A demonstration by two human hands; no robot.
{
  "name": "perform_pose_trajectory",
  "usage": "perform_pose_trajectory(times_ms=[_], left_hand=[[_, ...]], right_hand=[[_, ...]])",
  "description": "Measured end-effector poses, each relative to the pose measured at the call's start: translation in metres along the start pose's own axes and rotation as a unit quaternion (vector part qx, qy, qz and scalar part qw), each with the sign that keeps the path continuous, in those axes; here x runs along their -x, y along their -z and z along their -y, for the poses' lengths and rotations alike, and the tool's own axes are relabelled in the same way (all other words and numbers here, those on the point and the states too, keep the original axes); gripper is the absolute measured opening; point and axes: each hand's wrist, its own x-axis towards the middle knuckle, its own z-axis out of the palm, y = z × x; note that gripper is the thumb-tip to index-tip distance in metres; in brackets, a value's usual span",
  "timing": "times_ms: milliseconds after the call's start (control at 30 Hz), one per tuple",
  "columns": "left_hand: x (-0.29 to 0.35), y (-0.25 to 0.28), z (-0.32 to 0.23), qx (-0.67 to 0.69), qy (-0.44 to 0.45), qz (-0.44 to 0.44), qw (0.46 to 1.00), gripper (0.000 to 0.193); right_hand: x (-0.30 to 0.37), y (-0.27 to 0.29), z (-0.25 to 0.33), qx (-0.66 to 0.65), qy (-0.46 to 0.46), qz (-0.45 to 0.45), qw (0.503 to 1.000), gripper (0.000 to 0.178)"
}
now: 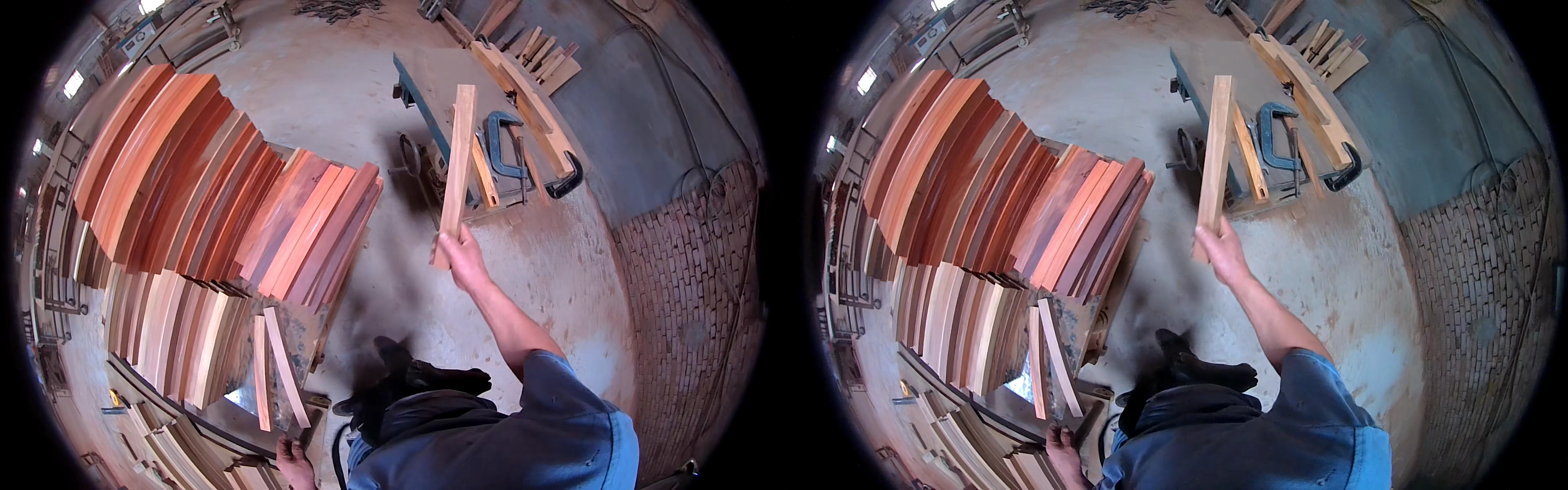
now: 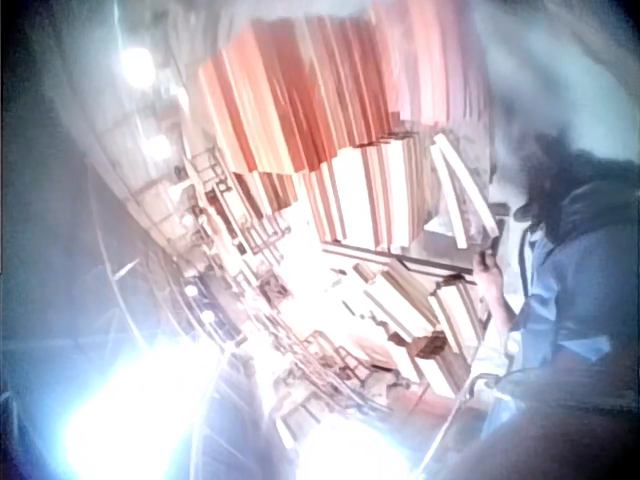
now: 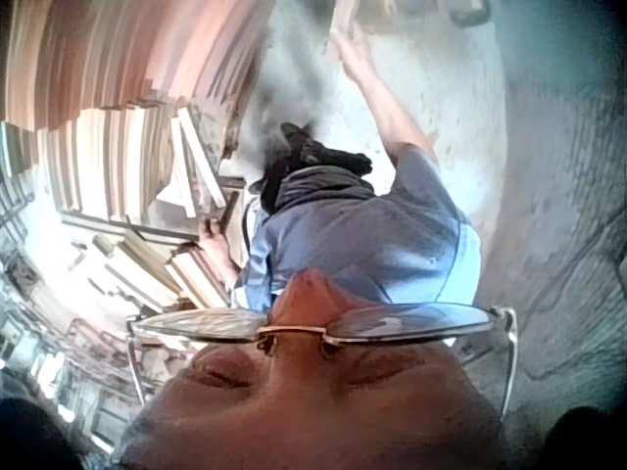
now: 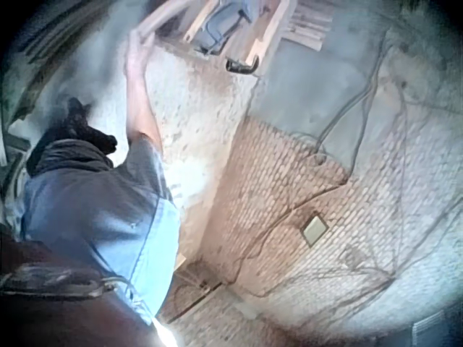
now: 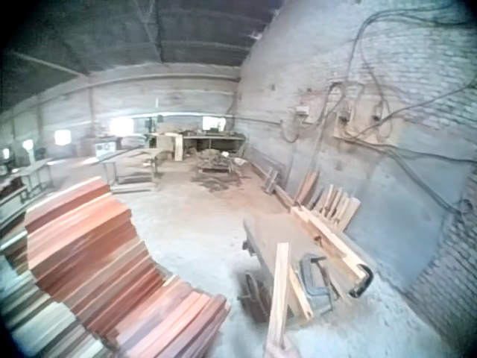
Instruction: The person repeatedly picks up wooden planks from a pile on a workbench and stacks them onto a separate pile. The person handles the wood by hand, moving pieces one by one or in small groups, and places them in a neat stack.
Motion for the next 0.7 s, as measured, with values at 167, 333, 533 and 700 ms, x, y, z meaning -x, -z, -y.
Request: perform_pose_trajectory(times_ms=[167, 333, 533, 700], left_hand=[[0.005, -0.005, 0.01, 0.034, -0.029, -0.016, 0.999, 0.035], [0.011, -0.009, 0.028, 0.027, -0.088, -0.06, 0.994, 0.029], [0.025, -0.013, 0.042, 0.072, -0.05, -0.091, 0.992, 0.029], [0.028, -0.009, 0.063, 0.036, -0.033, -0.108, 0.993, 0.034]], right_hand=[[0.035, -0.049, 0.013, -0.035, -0.02, 0.074, 0.996, 0.024], [0.052, -0.066, -0.001, 0.08, -0.032, 0.087, 0.992, 0.026], [0.06, -0.076, -0.018, 0.116, 0.023, 0.09, 0.989, 0.035], [0.058, -0.087, -0.03, 0.195, 0.136, 0.082, 0.968, 0.034]])
